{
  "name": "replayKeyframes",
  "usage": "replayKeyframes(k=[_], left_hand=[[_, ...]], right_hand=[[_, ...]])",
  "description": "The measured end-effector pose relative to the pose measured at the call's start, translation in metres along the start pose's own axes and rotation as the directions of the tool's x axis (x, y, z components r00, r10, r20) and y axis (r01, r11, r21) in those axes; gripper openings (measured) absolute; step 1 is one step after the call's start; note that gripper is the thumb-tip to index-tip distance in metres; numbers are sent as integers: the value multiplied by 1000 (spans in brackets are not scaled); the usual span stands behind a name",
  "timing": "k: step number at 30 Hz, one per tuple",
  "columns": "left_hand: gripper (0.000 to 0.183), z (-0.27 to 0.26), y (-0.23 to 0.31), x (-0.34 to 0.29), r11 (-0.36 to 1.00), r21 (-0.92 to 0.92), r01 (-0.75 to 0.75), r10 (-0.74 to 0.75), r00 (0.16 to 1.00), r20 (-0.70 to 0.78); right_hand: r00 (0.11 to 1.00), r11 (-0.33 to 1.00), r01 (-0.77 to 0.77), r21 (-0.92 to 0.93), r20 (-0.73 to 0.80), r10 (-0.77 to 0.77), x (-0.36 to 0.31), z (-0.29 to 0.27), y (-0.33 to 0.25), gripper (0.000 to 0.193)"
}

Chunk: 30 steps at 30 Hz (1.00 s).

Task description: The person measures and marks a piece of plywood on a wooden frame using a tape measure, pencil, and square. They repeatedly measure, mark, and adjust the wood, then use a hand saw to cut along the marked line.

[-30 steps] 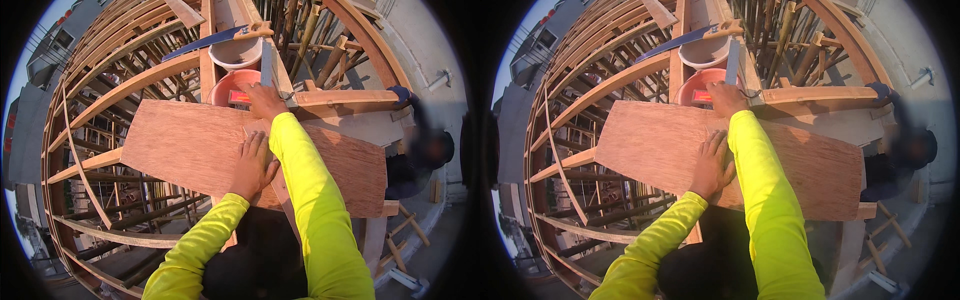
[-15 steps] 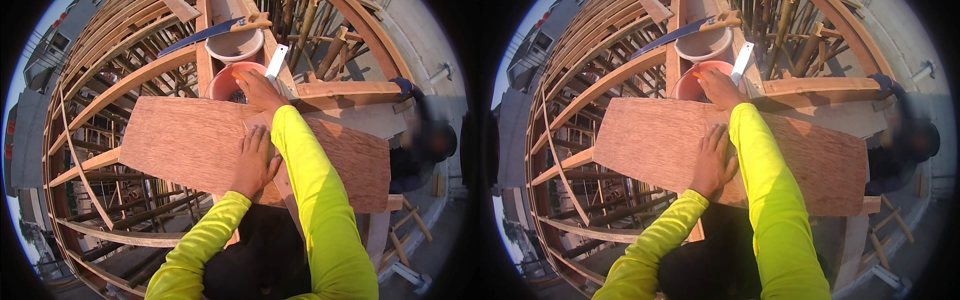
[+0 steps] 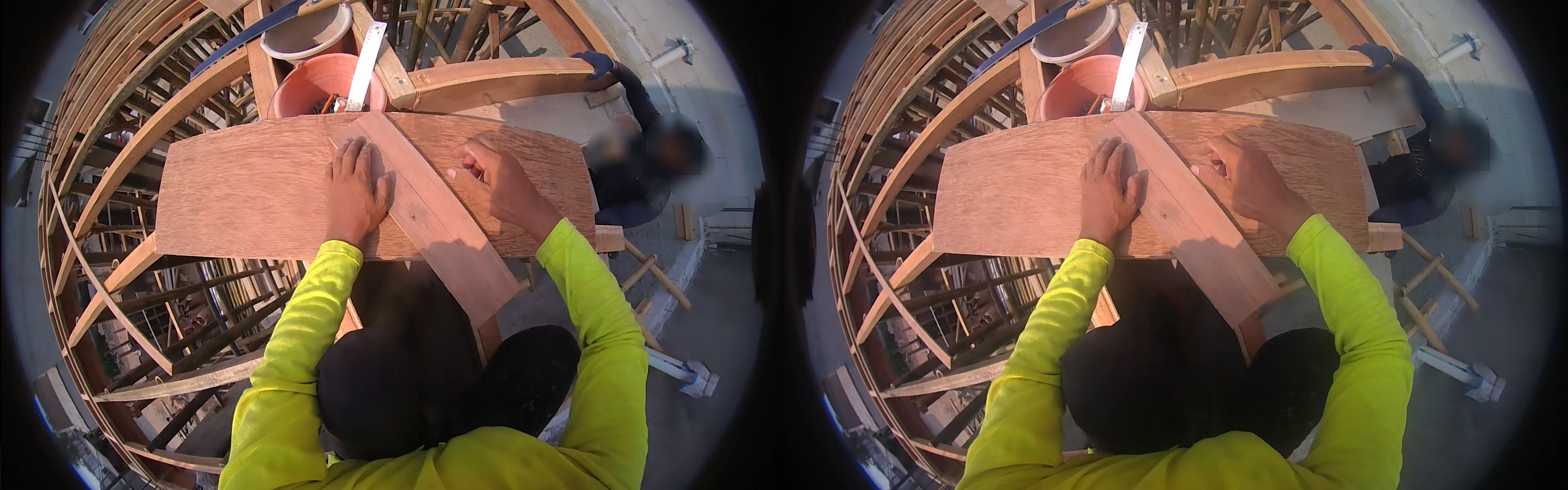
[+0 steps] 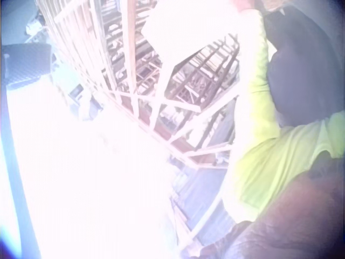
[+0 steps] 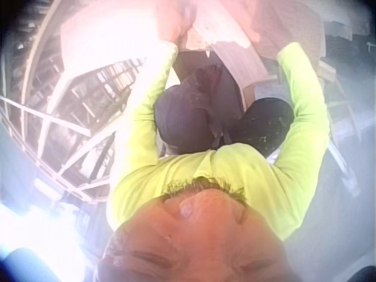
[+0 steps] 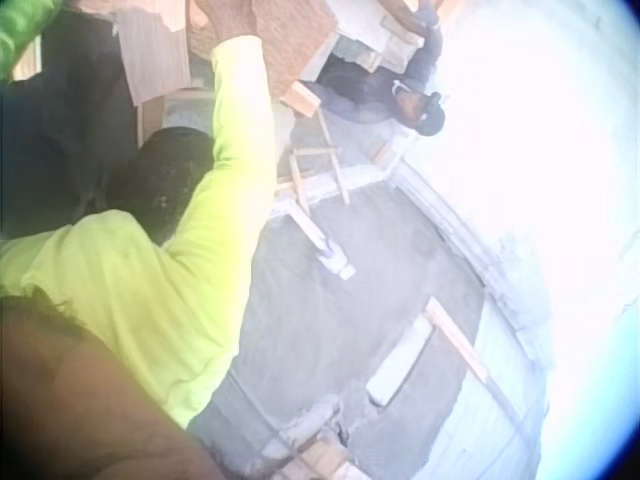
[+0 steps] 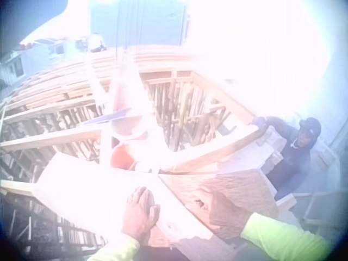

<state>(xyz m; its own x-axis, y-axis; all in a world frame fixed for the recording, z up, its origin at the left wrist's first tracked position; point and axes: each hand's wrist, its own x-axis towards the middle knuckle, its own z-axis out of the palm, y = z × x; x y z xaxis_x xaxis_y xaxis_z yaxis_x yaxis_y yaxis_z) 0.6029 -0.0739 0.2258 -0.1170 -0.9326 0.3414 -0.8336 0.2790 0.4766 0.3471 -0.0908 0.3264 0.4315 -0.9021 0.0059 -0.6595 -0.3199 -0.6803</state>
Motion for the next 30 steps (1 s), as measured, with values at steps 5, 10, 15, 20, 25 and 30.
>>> replayKeyframes(k=[5,10,15,20,25,30], left_hand=[[57,9,2,1,998,-50,-29,27,999,-36],[56,8,-17,-1,985,-137,-102,89,991,-97],[58,-25,10,-30,939,-311,145,-216,954,-208],[59,-69,54,-55,548,-685,479,-526,835,163],[59,-103,75,-72,415,-665,621,-476,771,423],[57,-80,24,-62,698,-496,516,-517,843,149]], right_hand=[[982,889,-132,-438,67,179,-154,20,-18,96],[958,900,-252,-356,37,283,-177,45,-36,119],[936,923,-339,-184,-164,312,-200,46,-65,115],[911,976,-211,-52,-371,178,-242,50,-86,108],[913,983,-155,-103,-394,103,-248,29,-95,103],[949,976,-141,-165,-305,85,-221,6,-79,101]])
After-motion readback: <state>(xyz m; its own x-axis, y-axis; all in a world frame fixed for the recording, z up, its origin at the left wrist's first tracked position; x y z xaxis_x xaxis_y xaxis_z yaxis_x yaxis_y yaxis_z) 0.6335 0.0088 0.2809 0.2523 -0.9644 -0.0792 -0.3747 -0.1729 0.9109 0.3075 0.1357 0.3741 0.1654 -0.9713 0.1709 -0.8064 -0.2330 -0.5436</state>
